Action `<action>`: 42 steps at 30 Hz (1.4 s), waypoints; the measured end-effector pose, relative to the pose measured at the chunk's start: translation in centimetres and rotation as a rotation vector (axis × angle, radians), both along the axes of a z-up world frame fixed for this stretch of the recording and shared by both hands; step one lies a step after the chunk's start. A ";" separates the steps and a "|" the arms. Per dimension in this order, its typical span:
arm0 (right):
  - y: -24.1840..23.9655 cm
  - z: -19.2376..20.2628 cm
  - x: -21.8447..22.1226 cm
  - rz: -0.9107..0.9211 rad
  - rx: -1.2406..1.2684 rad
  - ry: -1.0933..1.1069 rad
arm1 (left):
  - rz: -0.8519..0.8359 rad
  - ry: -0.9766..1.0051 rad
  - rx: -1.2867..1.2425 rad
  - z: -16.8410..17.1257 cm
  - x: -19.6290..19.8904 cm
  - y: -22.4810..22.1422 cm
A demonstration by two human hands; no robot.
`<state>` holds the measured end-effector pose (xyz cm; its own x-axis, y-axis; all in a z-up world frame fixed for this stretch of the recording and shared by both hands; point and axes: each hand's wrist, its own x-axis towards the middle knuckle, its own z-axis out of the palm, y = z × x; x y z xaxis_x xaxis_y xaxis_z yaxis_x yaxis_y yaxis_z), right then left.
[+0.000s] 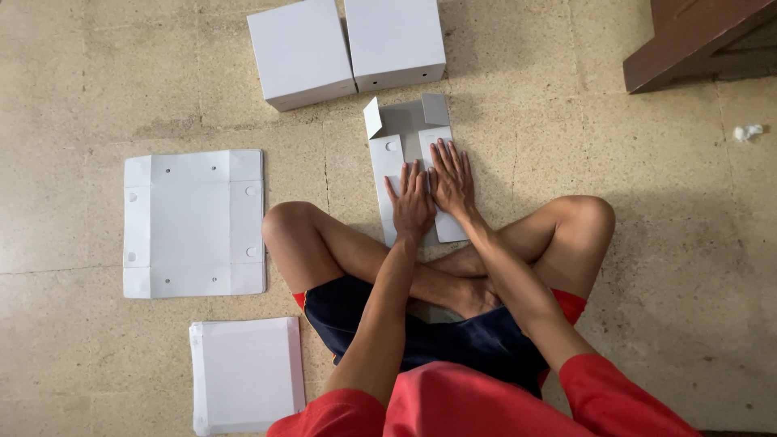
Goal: Assembling cardboard boxes by folding flat sheets along pre-scored lines while sitting on the floor.
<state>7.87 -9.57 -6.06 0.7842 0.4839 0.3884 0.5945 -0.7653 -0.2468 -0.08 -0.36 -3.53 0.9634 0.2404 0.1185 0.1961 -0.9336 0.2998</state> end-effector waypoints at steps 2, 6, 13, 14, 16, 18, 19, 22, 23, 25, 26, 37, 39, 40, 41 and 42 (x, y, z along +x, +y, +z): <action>-0.3 0.0 -0.6 0.001 -0.016 0.012 | 0.021 0.003 -0.057 -0.5 0.1 0.0; -0.7 1.0 -2.2 -0.006 -0.047 0.074 | 0.024 0.016 -0.067 -0.3 0.1 0.1; -1.6 1.8 -4.3 0.000 -0.119 0.276 | 0.015 0.018 -0.084 -0.7 0.2 0.3; -1.6 1.8 -4.7 0.001 -0.153 0.292 | 0.009 0.040 -0.088 -1.2 0.2 0.5; -1.9 0.8 -5.6 0.004 -0.147 0.329 | 0.001 0.047 -0.109 -1.1 0.2 0.7; -2.3 0.1 -6.9 0.005 -0.139 0.363 | -0.010 0.052 -0.128 -1.3 0.3 1.0; -2.5 0.0 -7.7 0.000 -0.147 0.287 | -0.015 0.062 -0.143 -1.6 0.4 1.1; -2.7 0.6 -9.2 -0.014 -0.248 0.409 | -0.047 0.080 -0.189 -2.0 0.5 1.6; -2.6 1.0 -9.6 -0.018 -0.340 0.607 | -0.070 0.087 -0.219 -2.1 0.5 1.8; -2.5 0.9 -10.3 -0.031 -0.372 0.622 | -0.086 0.103 -0.237 -2.5 0.4 2.1; -2.4 0.8 -10.7 -0.044 -0.404 0.639 | -0.102 0.121 -0.254 -2.6 0.4 2.3; -2.3 1.5 -10.9 -0.053 -0.426 0.651 | -0.114 0.142 -0.002 -0.4 -0.5 1.0; -2.2 2.0 -11.1 -0.060 -0.409 0.644 | -0.110 0.111 0.022 0.0 -0.7 1.1; -2.2 2.3 -11.1 -0.055 -0.396 0.659 | -0.094 0.083 0.000 0.1 -0.7 1.1; -2.2 2.6 -11.0 -0.050 -0.384 0.675 | -0.078 0.055 -0.022 0.3 -0.7 1.2; -2.1 2.6 -11.0 -0.052 -0.384 0.679 | -0.081 0.059 -0.023 0.6 -0.6 1.2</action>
